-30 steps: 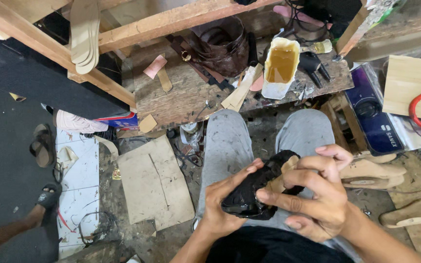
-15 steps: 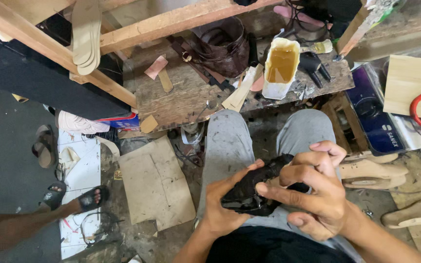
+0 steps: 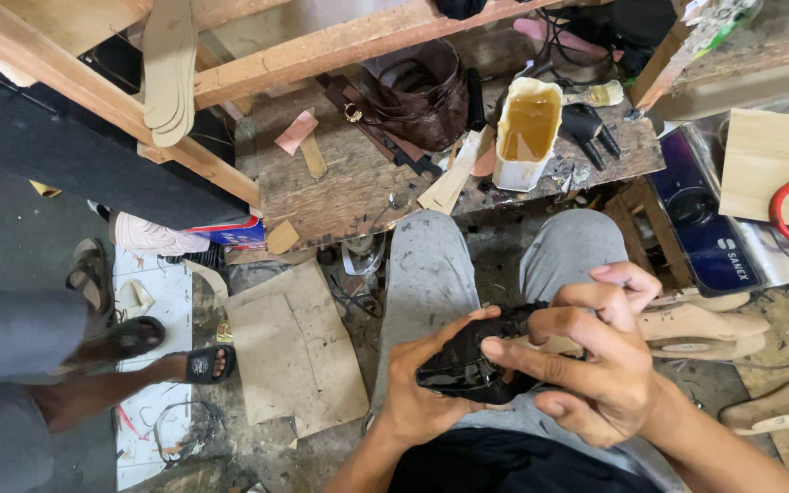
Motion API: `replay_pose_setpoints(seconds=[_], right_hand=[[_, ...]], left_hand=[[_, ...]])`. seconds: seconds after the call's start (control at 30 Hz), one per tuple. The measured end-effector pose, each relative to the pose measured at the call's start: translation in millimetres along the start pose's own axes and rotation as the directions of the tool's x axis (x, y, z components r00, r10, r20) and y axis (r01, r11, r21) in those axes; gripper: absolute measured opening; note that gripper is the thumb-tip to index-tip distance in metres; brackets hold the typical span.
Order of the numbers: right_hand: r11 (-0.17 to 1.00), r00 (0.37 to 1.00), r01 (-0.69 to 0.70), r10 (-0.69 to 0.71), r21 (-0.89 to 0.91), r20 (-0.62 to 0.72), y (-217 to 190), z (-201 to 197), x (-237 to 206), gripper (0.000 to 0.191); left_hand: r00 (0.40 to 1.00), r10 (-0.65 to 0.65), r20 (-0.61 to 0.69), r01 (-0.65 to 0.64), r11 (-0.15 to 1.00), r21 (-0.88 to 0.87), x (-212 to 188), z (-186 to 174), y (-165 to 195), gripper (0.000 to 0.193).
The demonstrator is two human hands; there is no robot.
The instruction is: The person sits on the workshop floor holding a shoe with a black sole and presses and rubs glue along the sole edge with their fingers, dipping into a container of yellow adhesive on the bench. They work around the sole perimeter, then place the shoe onto an upper rack with other finished shoes.
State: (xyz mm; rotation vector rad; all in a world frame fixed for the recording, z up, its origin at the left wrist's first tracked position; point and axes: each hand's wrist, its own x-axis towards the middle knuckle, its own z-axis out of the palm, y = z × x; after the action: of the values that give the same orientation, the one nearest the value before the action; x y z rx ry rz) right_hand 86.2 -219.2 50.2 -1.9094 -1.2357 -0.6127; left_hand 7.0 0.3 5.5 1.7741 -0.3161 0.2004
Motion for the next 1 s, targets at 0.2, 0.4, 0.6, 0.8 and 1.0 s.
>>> replay_pose_setpoints(seconds=[0.2,0.4,0.6,0.8,1.0], right_hand=[[1.0,0.999,0.03,-0.03,-0.008,-0.013,-0.2,-0.7,0.6,0.041],[0.993,0.995,0.099,-0.1,-0.071,-0.006,8.8,-5.2,-11.8,0.034],[0.999,0.981,0.005,-0.012,0.037,0.193,30.8,-12.0,-37.1,0.04],[0.983,0.985,0.12,-0.101,-0.135,0.14,32.4,-9.4,-38.2,0.044],[0.991,0.996,0.089,-0.088,-0.1,0.017,13.0,-9.6,-14.1,0.036]], left_hand=[[1.0,-0.017,0.018,0.017,1.0,-0.025,-0.2,-0.7,1.3,0.084],[0.997,-0.064,0.04,0.069,0.987,-0.147,0.2,2.8,-2.3,0.082],[0.996,-0.081,0.046,0.084,0.994,-0.073,2.3,9.9,0.1,0.073],[0.999,-0.031,0.033,0.034,0.995,-0.089,4.7,9.8,4.2,0.074],[0.996,-0.079,0.046,0.087,0.977,-0.195,9.3,4.0,2.8,0.079]])
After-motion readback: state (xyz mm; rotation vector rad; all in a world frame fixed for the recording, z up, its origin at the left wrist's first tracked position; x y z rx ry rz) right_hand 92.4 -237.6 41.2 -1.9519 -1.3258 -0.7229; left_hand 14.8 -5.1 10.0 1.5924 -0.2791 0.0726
